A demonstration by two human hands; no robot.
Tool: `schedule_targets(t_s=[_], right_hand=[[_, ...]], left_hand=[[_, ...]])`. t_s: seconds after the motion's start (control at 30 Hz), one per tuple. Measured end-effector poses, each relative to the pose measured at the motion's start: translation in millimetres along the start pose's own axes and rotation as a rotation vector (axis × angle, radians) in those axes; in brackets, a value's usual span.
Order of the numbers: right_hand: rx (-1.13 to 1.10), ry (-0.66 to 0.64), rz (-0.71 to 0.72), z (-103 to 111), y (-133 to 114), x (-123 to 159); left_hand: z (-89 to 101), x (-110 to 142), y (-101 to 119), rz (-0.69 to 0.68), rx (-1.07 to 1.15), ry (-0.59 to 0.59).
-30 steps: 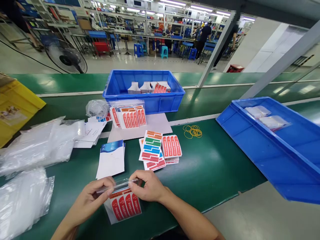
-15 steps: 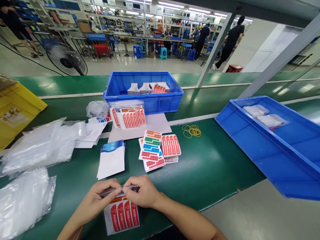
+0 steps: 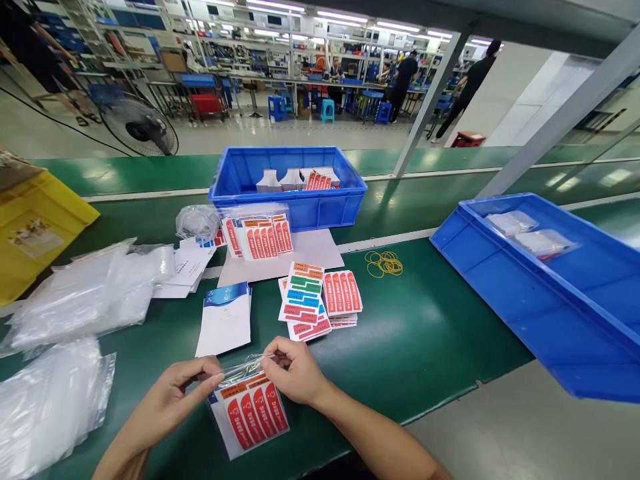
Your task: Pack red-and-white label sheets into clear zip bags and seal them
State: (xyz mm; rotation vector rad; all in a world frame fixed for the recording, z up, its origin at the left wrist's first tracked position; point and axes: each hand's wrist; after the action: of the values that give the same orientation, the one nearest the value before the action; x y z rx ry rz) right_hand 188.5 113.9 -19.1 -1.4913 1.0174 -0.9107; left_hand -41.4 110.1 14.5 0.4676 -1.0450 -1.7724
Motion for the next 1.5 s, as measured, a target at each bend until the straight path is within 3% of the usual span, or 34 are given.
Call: schedule_targets(t_s=[0.13,0.3,0.43,0.67,1.07,1.33,1.4,1.5], right_hand=[[0.082,-0.106,-0.041,-8,7,2],[0.007,-0.172,-0.157,-17,15,3],[-0.098,-0.231,-0.218,-17,20,1],[0.349,-0.316,-0.037,-20,27,8],[0.478,-0.324,-0.006,-19,26,11],[0.375,-0.304,-0.038,-15,11,9],[0.357,-0.27,-0.049,-13,10,8],[0.358,-0.206,-0.09,-10,10,7]], left_hand=[[-6.3,-1,9,0.002,-0.155,0.038],[-15.2,-2,16,-0.022,-0.17,-0.144],[-12.5,-2,13,0.037,-0.136,-0.062],[-21.1,-5,10,-0.003,-0.223,-0.098],[-21.0,-6,4,0.063,-0.023,-0.132],[-12.1,-3,-7,0.115,0.37,-0.223],[-6.8,-1,-11,0.077,0.466,-0.187],[2.3,1,-16,0.013,0.579,-0.016]])
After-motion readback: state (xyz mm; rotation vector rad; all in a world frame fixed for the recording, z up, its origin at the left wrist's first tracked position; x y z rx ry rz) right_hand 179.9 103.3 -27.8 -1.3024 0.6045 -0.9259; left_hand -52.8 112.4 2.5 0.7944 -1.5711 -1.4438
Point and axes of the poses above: each hand's wrist, its own x-axis away from the middle knuckle, its own z-axis out of the back of the hand, y = z × x, and after that the axes turned 6 degrees about -x, right-handed
